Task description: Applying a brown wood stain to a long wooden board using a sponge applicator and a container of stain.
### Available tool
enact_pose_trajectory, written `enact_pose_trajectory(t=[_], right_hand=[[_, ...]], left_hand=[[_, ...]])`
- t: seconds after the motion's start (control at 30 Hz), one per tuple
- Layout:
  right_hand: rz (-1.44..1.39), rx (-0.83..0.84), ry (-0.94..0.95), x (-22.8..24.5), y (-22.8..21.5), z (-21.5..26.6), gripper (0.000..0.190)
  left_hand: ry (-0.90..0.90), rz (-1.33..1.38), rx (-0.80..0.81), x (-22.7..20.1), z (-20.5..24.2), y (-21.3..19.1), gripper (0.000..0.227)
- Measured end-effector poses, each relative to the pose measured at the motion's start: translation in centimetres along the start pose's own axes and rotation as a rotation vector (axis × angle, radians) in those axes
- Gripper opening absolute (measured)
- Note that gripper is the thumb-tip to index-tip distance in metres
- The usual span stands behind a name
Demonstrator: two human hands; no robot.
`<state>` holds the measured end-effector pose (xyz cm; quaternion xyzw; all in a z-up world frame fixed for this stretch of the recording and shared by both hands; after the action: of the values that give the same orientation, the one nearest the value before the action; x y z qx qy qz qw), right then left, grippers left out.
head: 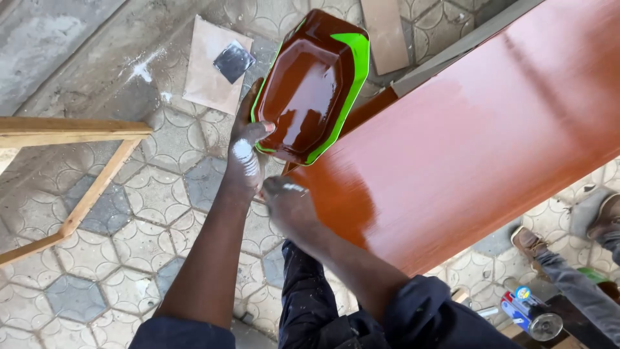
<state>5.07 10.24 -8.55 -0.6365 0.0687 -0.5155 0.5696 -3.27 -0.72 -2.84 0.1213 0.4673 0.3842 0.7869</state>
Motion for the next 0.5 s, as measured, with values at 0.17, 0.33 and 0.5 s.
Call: enact_pose_trajectory(t=[0.17, 0.33, 0.5], right_hand=[[0.204, 0.051, 0.429, -16.6, -8.5, -2.7, 0.026], [0.477, -0.020, 0.606, -39.1, -22.3, -6.3, 0.035], [0.405, -0.048, 0.512, -40.1, -31.0, -11.3, 0.033]], left_hand=[[-0.036, 0.040, -0.018, 0.5, -0.3, 1.7, 0.082], [-0.029, 0.092, 0.051, 3.5, -1.3, 3.1, 0.083], [0.148, 0.105, -0.261, 10.5, -2.4, -1.7, 0.008]])
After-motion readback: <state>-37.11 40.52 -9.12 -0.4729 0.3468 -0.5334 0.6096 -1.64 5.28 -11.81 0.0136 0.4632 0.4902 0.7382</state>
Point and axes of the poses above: each hand's wrist, its own z-axis away from the middle knuckle, its own y-axis out of the palm, x = y × z, the point moved 4 cm from there along -z, towards the middle knuckle
